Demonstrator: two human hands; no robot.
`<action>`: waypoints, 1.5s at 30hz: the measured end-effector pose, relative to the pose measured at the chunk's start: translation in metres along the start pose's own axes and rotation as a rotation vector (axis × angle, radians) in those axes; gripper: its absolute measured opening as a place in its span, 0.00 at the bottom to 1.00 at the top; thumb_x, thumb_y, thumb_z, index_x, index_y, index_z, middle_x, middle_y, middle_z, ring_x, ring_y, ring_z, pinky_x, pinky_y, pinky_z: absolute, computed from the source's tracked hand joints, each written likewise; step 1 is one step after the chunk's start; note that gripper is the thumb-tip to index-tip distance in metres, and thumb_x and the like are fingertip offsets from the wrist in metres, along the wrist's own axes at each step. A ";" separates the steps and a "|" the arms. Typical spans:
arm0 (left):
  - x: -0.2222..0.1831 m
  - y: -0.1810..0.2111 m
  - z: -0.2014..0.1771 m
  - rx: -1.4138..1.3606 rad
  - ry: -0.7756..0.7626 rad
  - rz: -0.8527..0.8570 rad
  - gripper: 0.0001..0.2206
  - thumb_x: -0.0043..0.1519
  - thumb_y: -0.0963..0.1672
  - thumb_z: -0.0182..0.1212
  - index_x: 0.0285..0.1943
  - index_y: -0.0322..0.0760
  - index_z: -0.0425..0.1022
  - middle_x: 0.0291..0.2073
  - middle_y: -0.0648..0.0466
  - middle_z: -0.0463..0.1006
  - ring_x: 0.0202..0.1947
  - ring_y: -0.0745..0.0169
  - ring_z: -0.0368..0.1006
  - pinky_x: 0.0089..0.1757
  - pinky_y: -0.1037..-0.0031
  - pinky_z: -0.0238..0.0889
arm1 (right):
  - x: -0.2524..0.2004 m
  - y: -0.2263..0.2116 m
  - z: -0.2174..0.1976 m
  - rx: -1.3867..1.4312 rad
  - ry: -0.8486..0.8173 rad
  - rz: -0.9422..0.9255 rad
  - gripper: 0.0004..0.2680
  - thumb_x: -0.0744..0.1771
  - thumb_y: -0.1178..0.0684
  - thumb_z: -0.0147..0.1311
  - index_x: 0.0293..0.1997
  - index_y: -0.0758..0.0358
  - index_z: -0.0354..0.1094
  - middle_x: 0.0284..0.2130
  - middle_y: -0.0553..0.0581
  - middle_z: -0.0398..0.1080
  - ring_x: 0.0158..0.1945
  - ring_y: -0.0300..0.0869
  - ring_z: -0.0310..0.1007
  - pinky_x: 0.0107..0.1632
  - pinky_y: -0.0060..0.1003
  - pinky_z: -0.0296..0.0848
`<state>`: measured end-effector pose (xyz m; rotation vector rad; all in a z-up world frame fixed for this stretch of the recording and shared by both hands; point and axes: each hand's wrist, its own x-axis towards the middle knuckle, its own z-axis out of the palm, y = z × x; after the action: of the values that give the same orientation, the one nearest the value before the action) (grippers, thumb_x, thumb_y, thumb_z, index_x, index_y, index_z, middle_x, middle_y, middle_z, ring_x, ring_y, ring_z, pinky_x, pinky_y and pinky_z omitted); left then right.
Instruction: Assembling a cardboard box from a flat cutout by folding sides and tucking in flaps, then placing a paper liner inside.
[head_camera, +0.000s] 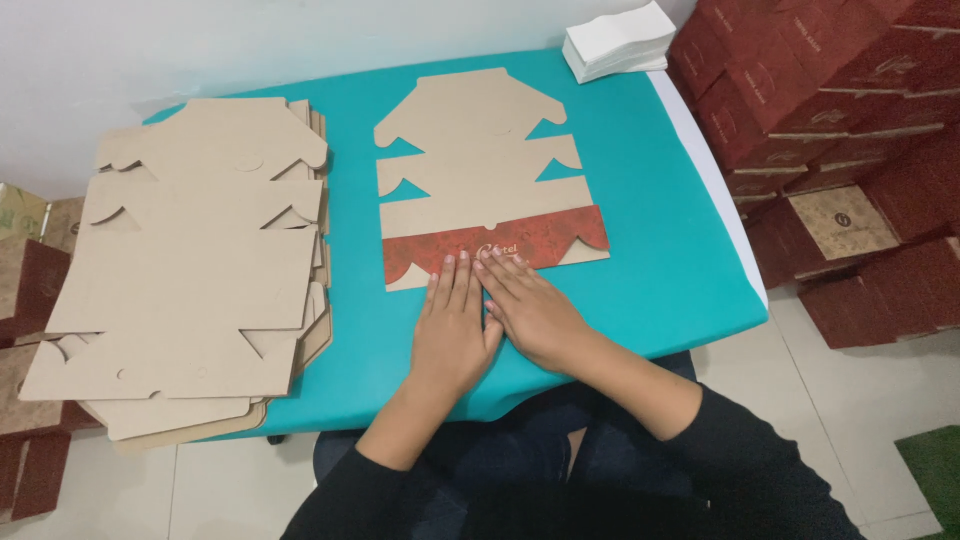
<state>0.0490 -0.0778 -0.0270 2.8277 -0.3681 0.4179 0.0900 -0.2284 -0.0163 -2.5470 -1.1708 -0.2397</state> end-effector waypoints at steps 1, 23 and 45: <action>-0.001 0.003 0.001 -0.004 -0.002 0.003 0.27 0.58 0.48 0.41 0.66 0.28 0.60 0.67 0.42 0.57 0.69 0.48 0.47 0.64 0.60 0.35 | -0.002 0.000 0.003 -0.002 -0.002 0.005 0.17 0.70 0.51 0.35 0.66 0.67 0.51 0.63 0.67 0.54 0.68 0.54 0.49 0.68 0.47 0.46; -0.016 -0.003 -0.004 0.082 0.153 -0.163 0.23 0.60 0.49 0.42 0.62 0.37 0.69 0.59 0.47 0.70 0.63 0.55 0.62 0.59 0.62 0.53 | -0.053 0.029 -0.030 -0.291 -0.066 0.390 0.16 0.71 0.48 0.30 0.65 0.58 0.56 0.64 0.55 0.56 0.69 0.42 0.50 0.71 0.45 0.34; 0.054 -0.060 -0.058 -0.183 -0.152 -0.022 0.35 0.39 0.52 0.76 0.54 0.40 0.64 0.42 0.45 0.77 0.51 0.49 0.72 0.62 0.56 0.46 | -0.051 0.027 -0.046 -0.041 0.163 0.381 0.20 0.66 0.48 0.50 0.65 0.59 0.54 0.63 0.60 0.55 0.65 0.50 0.55 0.69 0.52 0.41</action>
<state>0.1020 -0.0166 0.0303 2.6884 -0.3840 0.1553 0.0766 -0.2969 0.0066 -2.6627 -0.6118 -0.3710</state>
